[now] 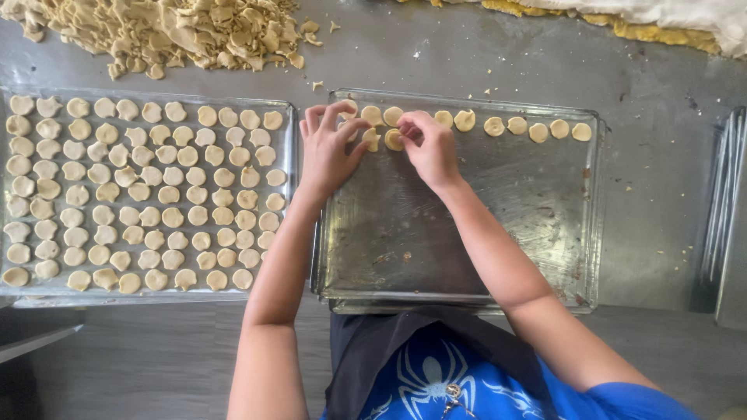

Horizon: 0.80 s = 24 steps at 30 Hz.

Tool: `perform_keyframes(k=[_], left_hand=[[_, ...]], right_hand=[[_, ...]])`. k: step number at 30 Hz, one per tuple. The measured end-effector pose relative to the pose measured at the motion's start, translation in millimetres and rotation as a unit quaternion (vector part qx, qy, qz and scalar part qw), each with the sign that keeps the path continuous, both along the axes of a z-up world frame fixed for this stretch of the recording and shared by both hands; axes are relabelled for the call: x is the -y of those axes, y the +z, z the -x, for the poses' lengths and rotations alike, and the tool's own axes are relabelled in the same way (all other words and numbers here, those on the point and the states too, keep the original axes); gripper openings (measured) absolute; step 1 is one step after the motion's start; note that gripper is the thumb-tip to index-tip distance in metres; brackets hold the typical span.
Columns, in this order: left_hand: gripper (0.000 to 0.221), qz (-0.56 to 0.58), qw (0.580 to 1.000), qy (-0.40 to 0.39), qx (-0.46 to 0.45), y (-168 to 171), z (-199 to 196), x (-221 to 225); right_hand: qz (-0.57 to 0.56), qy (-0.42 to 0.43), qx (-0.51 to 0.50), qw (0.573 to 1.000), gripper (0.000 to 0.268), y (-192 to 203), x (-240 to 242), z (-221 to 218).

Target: The person picks up small circular pieces of dough and stacks them into small cylindrical piles on a metal tray.

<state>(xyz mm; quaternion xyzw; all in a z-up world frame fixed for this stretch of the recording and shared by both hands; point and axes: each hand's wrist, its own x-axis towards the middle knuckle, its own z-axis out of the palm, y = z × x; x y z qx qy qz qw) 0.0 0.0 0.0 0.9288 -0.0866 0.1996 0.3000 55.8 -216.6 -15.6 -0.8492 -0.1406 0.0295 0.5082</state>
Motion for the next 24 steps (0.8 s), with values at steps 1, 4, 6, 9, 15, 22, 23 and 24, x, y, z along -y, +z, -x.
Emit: perform_keyframes(k=[1,4,6,9,15,22,23,24], left_hand=[[0.032,0.000,1.000,0.002,0.001,1,-1,2],[0.031,-0.006,1.000,0.010,0.003,4,-2,5],[0.032,-0.016,1.000,0.017,0.005,6,-3,6],[0.032,-0.030,0.999,0.024,0.008,8,-3,8],[0.036,-0.016,0.999,-0.029,-0.002,16,-8,43],[0.029,-0.103,0.995,0.004,-0.015,2,-20,74],[0.029,-0.111,0.994,0.010,-0.017,0,-19,77],[0.031,-0.118,0.993,0.015,-0.018,-3,-18,79]], right_hand=[[0.034,0.010,0.096,0.995,0.025,6,-1,1],[0.064,0.024,0.230,0.971,0.023,15,3,4],[-0.016,0.007,0.123,0.992,0.021,13,12,2],[-0.100,-0.009,0.028,0.995,0.019,9,35,-1],[0.011,-0.025,0.224,0.974,0.023,6,34,2],[0.094,0.030,0.240,0.966,0.023,20,66,4],[0.142,0.062,0.243,0.958,0.025,18,62,10],[0.188,0.094,0.245,0.947,0.027,17,60,16]])
